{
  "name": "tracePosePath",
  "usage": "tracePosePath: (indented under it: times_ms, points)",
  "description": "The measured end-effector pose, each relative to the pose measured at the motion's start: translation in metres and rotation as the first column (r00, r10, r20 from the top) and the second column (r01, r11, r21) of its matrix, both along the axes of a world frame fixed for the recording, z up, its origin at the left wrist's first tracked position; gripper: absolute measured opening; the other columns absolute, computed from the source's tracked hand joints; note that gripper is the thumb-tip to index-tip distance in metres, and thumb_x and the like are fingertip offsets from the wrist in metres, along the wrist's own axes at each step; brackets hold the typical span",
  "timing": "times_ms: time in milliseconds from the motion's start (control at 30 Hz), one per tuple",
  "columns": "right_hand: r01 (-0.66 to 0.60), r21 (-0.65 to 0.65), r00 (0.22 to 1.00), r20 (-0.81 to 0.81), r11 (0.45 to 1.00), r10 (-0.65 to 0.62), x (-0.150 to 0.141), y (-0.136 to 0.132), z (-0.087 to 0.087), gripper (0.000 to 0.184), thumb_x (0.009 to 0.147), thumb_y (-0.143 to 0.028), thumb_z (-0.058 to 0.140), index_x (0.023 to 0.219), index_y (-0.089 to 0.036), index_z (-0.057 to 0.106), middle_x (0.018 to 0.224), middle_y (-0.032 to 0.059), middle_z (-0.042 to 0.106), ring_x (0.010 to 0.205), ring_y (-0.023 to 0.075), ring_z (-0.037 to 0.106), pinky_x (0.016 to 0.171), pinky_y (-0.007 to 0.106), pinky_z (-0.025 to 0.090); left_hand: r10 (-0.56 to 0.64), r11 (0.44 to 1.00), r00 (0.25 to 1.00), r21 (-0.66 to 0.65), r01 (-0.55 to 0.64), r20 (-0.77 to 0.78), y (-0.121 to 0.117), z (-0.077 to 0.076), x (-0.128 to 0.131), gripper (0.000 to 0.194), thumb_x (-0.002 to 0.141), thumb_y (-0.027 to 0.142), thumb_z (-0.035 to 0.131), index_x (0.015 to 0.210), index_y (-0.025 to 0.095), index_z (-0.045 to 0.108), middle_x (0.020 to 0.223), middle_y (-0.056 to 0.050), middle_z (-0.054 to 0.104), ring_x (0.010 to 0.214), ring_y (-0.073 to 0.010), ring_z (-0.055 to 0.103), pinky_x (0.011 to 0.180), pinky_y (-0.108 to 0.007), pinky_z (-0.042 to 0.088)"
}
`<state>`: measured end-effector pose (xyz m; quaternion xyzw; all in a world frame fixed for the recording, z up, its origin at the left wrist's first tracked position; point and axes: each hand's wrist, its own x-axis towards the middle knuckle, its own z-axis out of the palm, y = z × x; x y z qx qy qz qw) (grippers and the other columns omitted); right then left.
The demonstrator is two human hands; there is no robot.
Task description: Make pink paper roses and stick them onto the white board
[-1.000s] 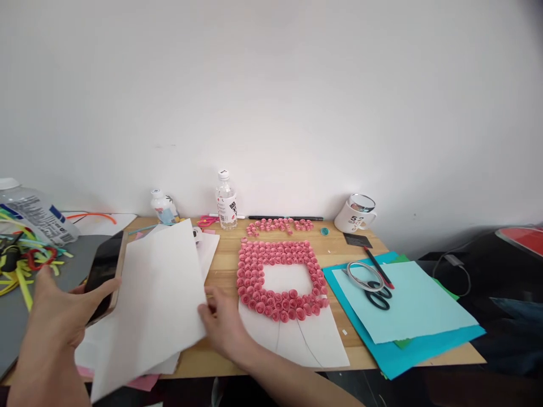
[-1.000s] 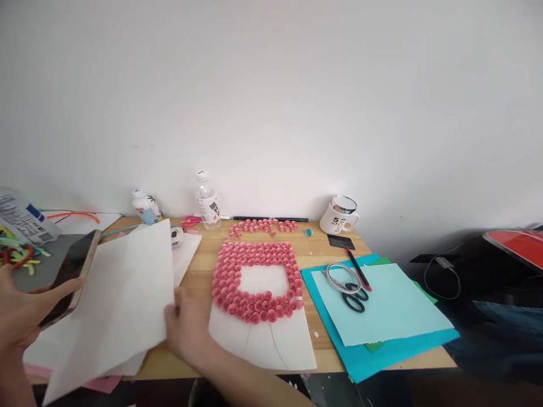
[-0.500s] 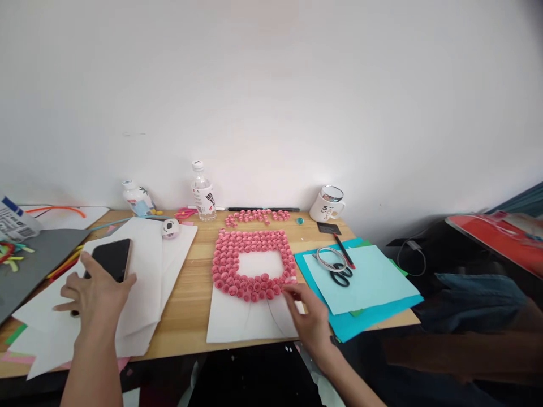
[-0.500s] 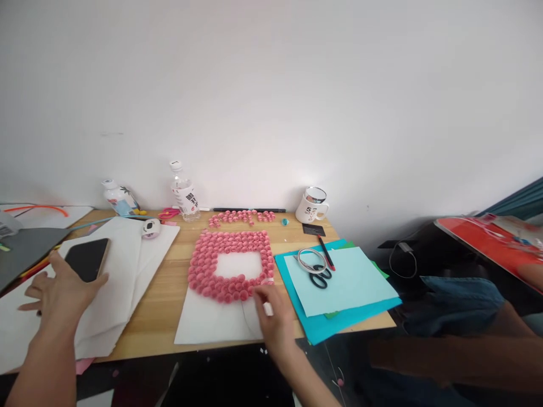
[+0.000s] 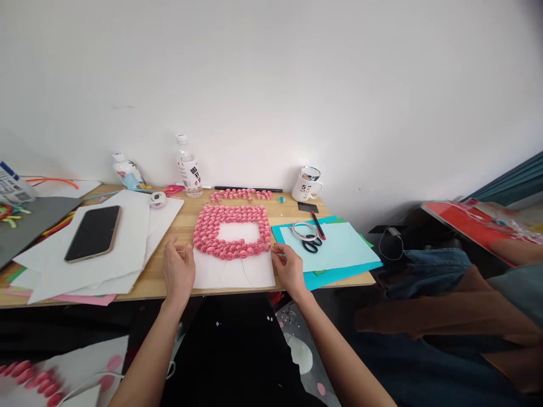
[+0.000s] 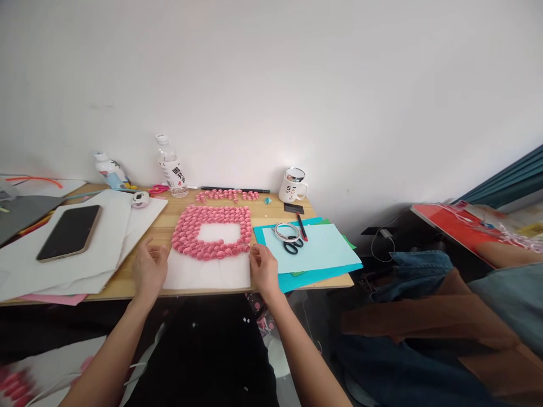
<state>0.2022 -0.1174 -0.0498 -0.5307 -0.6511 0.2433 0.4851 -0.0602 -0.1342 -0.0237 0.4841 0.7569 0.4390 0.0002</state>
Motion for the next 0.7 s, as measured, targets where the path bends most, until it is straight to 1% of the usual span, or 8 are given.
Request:
tracePosePath:
  times_ms: [67,167,233,300,433,467,533,700]
  points:
    - [-0.018,-0.011,1.0,0.02,1.0,0.018,0.001,0.006,0.001,0.02,0.083,-0.025,0.048,0.098,-0.017,0.058,0.09,0.0089,0.064,0.077,0.0176,0.062,0.069,0.031,0.054,-0.021,0.997,0.999,0.078,0.024,-0.037,0.004,0.004,0.005,0.039,0.082,0.031,0.044,0.114,0.011,0.051,0.089,-0.01,0.06,0.079,-0.0207,0.057,0.076,-0.037,0.047]
    - [-0.033,-0.025,0.995,0.091,0.999,0.035,0.002,0.012,0.005,0.021,0.084,-0.024,0.045,0.098,-0.016,0.058,0.091,0.0091,0.064,0.077,0.0172,0.062,0.066,0.029,0.052,-0.153,0.951,0.977,0.249,0.186,-0.147,0.017,0.016,0.025,0.024,0.084,0.023,0.044,0.1,0.014,0.058,0.091,-0.009,0.063,0.086,-0.0187,0.059,0.079,-0.033,0.047]
    - [-0.031,-0.044,0.99,0.138,0.999,0.037,0.002,0.016,0.009,0.02,0.085,-0.023,0.044,0.097,-0.016,0.059,0.09,0.0087,0.065,0.077,0.017,0.061,0.066,0.028,0.051,-0.271,0.883,0.928,0.318,0.346,-0.257,0.027,0.024,0.041,0.019,0.083,0.016,0.047,0.097,0.015,0.06,0.088,-0.008,0.064,0.088,-0.0181,0.059,0.084,-0.034,0.046]
    - [-0.035,-0.059,0.984,0.172,0.998,0.045,0.0,0.019,0.012,0.018,0.085,-0.022,0.045,0.096,-0.017,0.059,0.089,0.0075,0.065,0.076,0.0168,0.061,0.066,0.027,0.05,-0.381,0.803,0.862,0.343,0.488,-0.335,0.036,0.03,0.055,0.019,0.081,0.011,0.049,0.096,0.016,0.059,0.084,-0.006,0.065,0.084,-0.0171,0.06,0.08,-0.033,0.047]
    - [-0.035,-0.058,0.971,0.236,0.998,0.048,-0.007,0.023,0.016,0.018,0.084,-0.018,0.046,0.092,-0.019,0.062,0.086,0.0059,0.064,0.075,0.0165,0.06,0.066,0.027,0.048,-0.524,0.681,0.747,0.325,0.656,-0.409,0.042,0.032,0.07,0.024,0.076,0.002,0.052,0.095,0.016,0.058,0.079,-0.004,0.064,0.08,-0.0172,0.06,0.079,-0.036,0.047]
    - [-0.026,-0.055,0.969,0.245,0.998,0.039,-0.009,0.023,0.016,0.018,0.084,-0.017,0.045,0.091,-0.019,0.062,0.086,0.0059,0.064,0.075,0.0165,0.06,0.067,0.027,0.048,-0.551,0.658,0.723,0.316,0.683,-0.416,0.043,0.031,0.071,0.025,0.075,0.0,0.053,0.094,0.016,0.058,0.079,-0.005,0.065,0.08,-0.0172,0.06,0.079,-0.036,0.048]
    - [-0.008,-0.057,0.968,0.249,0.998,0.022,-0.011,0.024,0.017,0.019,0.084,-0.014,0.045,0.089,-0.019,0.063,0.086,0.0055,0.065,0.076,0.0166,0.06,0.068,0.027,0.048,-0.575,0.639,0.703,0.307,0.705,-0.418,0.042,0.026,0.072,0.028,0.074,-0.002,0.053,0.095,0.015,0.057,0.08,-0.005,0.065,0.081,-0.0173,0.061,0.079,-0.037,0.048]
    - [0.038,-0.107,0.98,0.196,0.993,-0.016,-0.01,0.025,0.019,0.021,0.084,-0.013,0.044,0.086,-0.019,0.064,0.085,0.005,0.064,0.072,0.0153,0.06,0.065,0.025,0.048,-0.573,0.634,0.687,0.29,0.717,-0.447,0.039,0.015,0.074,0.032,0.072,-0.003,0.054,0.098,0.016,0.058,0.085,-0.006,0.068,0.085,-0.0182,0.062,0.083,-0.041,0.046]
